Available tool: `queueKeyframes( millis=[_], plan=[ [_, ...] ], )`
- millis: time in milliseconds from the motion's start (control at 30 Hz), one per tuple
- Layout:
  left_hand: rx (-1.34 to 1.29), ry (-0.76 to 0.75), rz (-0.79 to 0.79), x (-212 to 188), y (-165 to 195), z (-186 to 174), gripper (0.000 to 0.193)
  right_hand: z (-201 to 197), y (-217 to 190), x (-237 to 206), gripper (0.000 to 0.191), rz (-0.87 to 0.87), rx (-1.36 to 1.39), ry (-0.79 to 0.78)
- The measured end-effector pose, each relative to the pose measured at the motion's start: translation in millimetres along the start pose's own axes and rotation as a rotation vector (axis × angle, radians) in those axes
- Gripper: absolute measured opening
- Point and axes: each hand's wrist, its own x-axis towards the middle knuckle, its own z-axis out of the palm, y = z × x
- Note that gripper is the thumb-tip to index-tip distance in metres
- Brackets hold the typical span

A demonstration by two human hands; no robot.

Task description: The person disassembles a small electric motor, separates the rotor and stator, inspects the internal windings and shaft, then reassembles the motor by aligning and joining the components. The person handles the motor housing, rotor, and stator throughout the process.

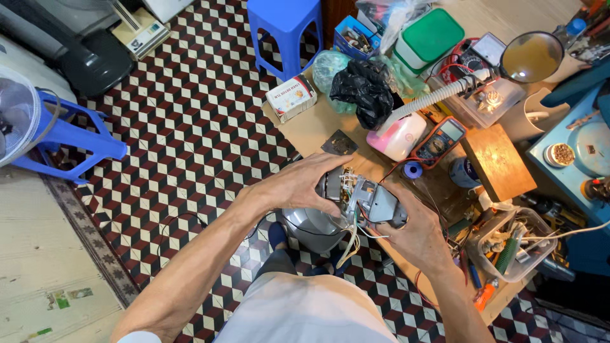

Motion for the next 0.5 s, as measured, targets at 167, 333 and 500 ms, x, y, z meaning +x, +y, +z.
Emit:
queueKeyframes(
  millis=[167,333,500],
  plan=[
    [0.008,-0.013,-0.016,-1,11,-2,0.122,-1,-7,-5,0.074,-0.104,-0.06,0.107],
    [0.009,0.013,0.001,-3,15,2,0.121,-3,-13,6,0.074,-0.036,-0.024,0.046],
    [-0.004,0.014,-0.02,-2,11,6,0.119,-5,-21,11,0.07,-0.016,-0.004,0.013]
  ],
)
